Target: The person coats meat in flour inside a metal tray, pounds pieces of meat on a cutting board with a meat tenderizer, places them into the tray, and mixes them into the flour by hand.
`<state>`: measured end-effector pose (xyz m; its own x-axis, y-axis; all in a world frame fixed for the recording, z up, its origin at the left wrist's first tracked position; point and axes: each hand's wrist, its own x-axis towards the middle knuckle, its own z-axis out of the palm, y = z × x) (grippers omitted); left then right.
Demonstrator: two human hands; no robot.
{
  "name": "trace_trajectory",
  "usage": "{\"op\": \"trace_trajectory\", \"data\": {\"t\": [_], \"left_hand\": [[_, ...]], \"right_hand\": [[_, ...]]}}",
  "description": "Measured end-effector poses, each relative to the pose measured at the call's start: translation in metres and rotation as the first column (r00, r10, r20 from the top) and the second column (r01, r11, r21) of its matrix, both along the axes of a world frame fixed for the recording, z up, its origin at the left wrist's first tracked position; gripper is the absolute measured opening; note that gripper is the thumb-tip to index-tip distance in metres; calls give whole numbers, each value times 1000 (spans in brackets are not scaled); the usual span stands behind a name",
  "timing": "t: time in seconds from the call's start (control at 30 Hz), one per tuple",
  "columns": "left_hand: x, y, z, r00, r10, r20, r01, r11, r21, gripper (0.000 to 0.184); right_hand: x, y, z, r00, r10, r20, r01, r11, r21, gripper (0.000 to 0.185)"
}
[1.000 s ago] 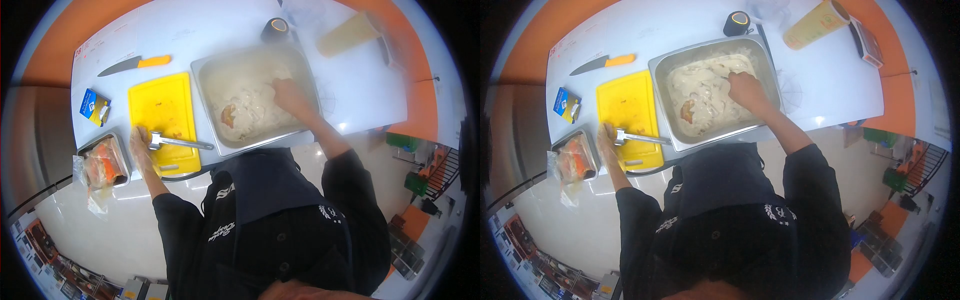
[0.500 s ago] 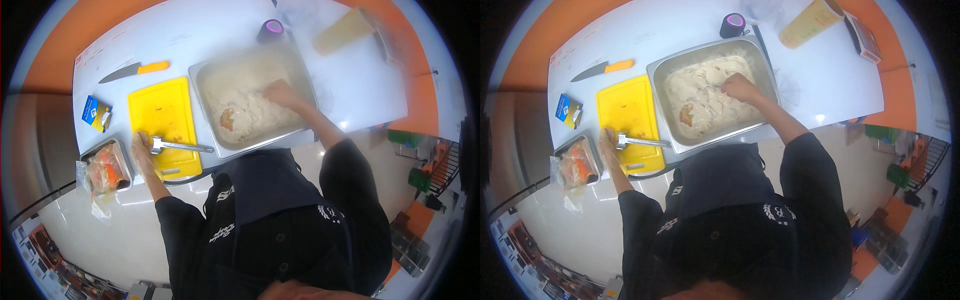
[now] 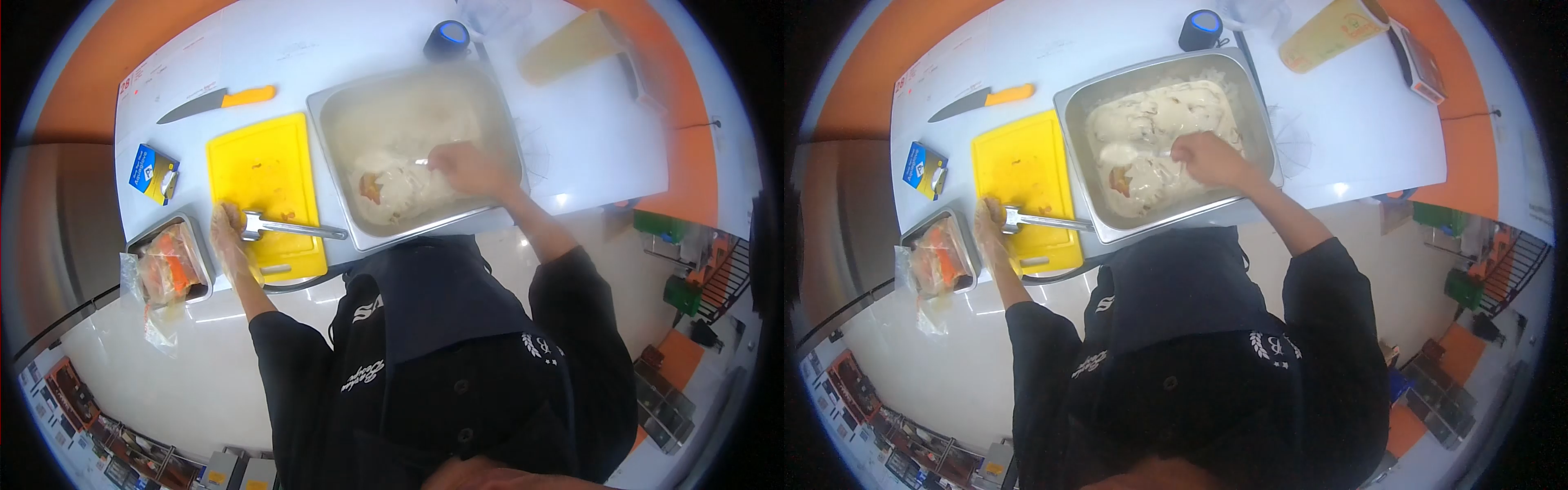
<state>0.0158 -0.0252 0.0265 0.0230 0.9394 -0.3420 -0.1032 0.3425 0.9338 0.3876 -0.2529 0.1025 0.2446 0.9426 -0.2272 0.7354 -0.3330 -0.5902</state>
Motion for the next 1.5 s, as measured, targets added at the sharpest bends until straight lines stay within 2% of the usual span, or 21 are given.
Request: {"op": "trace_trajectory", "data": {"t": [0.07, 0.1, 0.17, 0.2, 0.3, 0.4, 0.5, 0.57, 0.67, 0.7, 0.77, 0.8, 0.9, 1.0, 1.07, 1.1, 1.17, 1.2, 1.3, 1.4, 1.5], "left_hand": [[-1, 3, -1, 999, 15, -32, -16, 1000, -22, 26], [2, 2, 4, 999, 8, -36, -9, 1000, -16, 26], [5, -2, 12, 999, 18, -45, -18, 1000, -1, 26], [0, 0, 6, 1000, 11, -24, -11, 1000, 8, 25], [-2, 6, -5, 1000, 13, -7, -13, 1000, 22, 25], [4, 1, 5, 997, 56, -45, -55, 998, 21, 25], [-2, 2, 4, 1000, -8, 5, 8, 999, 46, 25], [-5, 6, -3, 999, -40, 12, 40, 999, 14, 25], [8, 1, 9, 991, 114, -74, -116, 993, -34, 25], [2, 1, 7, 996, 64, -55, -65, 998, -16, 25], [-2, 5, 2, 999, -46, -8, 46, 998, 33, 26], [0, 5, 2, 999, -30, -13, 30, 999, 24, 26], [3, 1, 5, 1000, 11, -16, -11, 1000, 9, 26], [0, -1, 9, 1000, -11, 10, 11, 1000, 16, 26], [-4, 5, 0, 998, -56, 28, 55, 998, 19, 25], [-2, 6, 0, 1000, -12, -6, 12, 1000, 4, 25], [0, 6, -1, 993, 85, -78, -87, 996, -23, 25], [-3, 4, -2, 996, 66, -66, -67, 998, -15, 25], [-4, 6, -2, 1000, 6, -29, -6, 1000, -6, 25], [-5, 5, -2, 1000, 7, -22, -7, 1000, -18, 24], [0, 3, 3, 998, 44, -41, -44, 999, 3, 25]], "right_hand": [[-16, -1, -10, 966, 124, 227, -83, 979, -184, 14], [-18, 0, -19, 945, 112, 307, -101, 994, -51, 17], [-17, 2, -30, 943, -7, 333, -6, 999, 38, 20], [-19, 4, -29, 938, -68, 341, 43, 996, 80, 22], [-15, 3, -23, 935, 191, 299, -187, 981, -42, 21], [-18, 8, -21, 918, 28, 396, -43, 999, 30, 19], [-18, 8, -24, 931, 153, 333, -200, 973, 113, 18], [-20, 8, -23, 917, 147, 371, -172, 985, 34, 18], [-26, 15, -16, 918, 106, 383, -109, 994, -13, 18], [-28, 17, -11, 921, 84, 381, -84, 996, -16, 18], [-26, 15, -3, 903, 250, 349, -208, 966, -153, 17], [-25, 13, 0, 887, 328, 324, -267, 938, -221, 16], [-26, 16, 0, 891, 107, 442, -94, 994, -52, 16], [-23, 19, 11, 927, 146, 345, -99, 984, -149, 30], [-17, 17, -5, 917, 156, 367, -109, 983, -147, 31], [-18, 18, -6, 912, 163, 375, -115, 982, -147, 31], [-19, 22, -1, 928, 81, 363, -30, 989, -144, 33], [-21, 23, 3, 935, 39, 353, 13, 989, -145, 33], [-12, 17, -15, 897, 201, 394, -195, 979, -54, 18], [-20, 17, -12, 913, 3, 408, -49, 994, 103, 18], [-20, 15, -17, 900, 149, 409, -158, 987, -13, 17]]}}
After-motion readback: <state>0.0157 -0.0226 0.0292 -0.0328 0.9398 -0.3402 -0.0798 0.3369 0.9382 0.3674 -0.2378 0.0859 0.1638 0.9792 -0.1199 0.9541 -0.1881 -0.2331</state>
